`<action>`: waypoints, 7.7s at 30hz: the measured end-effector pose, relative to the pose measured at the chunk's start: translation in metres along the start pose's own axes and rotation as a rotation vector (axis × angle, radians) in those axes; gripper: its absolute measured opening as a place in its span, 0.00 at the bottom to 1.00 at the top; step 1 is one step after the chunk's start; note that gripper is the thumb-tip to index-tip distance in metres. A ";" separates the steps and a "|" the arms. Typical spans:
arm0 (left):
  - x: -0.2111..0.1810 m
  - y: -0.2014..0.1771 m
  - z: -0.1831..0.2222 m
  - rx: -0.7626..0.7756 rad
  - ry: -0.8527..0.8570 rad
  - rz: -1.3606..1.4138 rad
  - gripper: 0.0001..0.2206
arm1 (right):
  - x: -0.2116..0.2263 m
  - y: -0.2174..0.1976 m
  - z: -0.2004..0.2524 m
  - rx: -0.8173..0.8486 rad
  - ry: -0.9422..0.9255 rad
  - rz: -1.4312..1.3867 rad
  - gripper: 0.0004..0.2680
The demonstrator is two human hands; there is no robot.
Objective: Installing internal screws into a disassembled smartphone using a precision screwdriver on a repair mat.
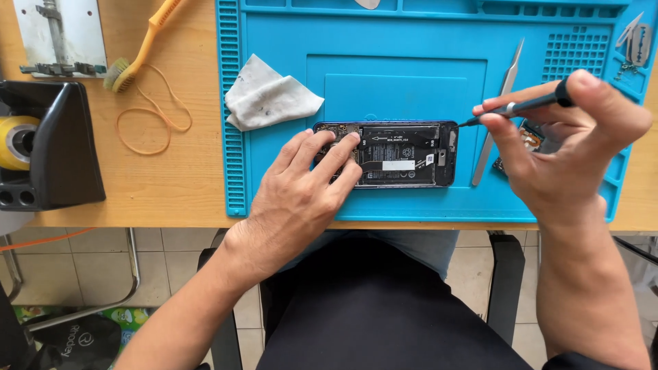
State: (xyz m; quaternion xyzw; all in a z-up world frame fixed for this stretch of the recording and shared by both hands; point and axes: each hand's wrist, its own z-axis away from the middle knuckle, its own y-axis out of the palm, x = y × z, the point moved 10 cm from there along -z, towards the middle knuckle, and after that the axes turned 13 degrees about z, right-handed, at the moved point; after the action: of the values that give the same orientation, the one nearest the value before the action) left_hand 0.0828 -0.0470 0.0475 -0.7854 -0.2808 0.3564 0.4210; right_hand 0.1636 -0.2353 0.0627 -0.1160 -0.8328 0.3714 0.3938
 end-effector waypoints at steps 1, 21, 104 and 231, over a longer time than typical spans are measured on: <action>0.000 0.001 -0.001 0.021 0.003 -0.006 0.08 | -0.002 -0.003 0.006 -0.062 -0.067 0.043 0.29; 0.006 -0.004 0.025 -0.178 -0.194 0.247 0.10 | -0.143 -0.121 0.109 -0.716 0.303 -0.110 0.29; 0.053 0.043 -0.067 0.123 0.008 0.531 0.19 | -0.068 -0.022 0.079 0.368 0.317 0.510 0.21; 0.011 -0.014 0.053 -0.197 -0.074 0.015 0.10 | 0.077 0.164 -0.035 0.654 -0.175 0.359 0.06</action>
State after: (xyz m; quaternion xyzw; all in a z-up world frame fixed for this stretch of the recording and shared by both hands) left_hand 0.0453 -0.0074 0.0348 -0.8115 -0.3238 0.3589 0.3284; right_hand 0.1222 -0.0646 0.0045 -0.0963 -0.6673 0.6890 0.2660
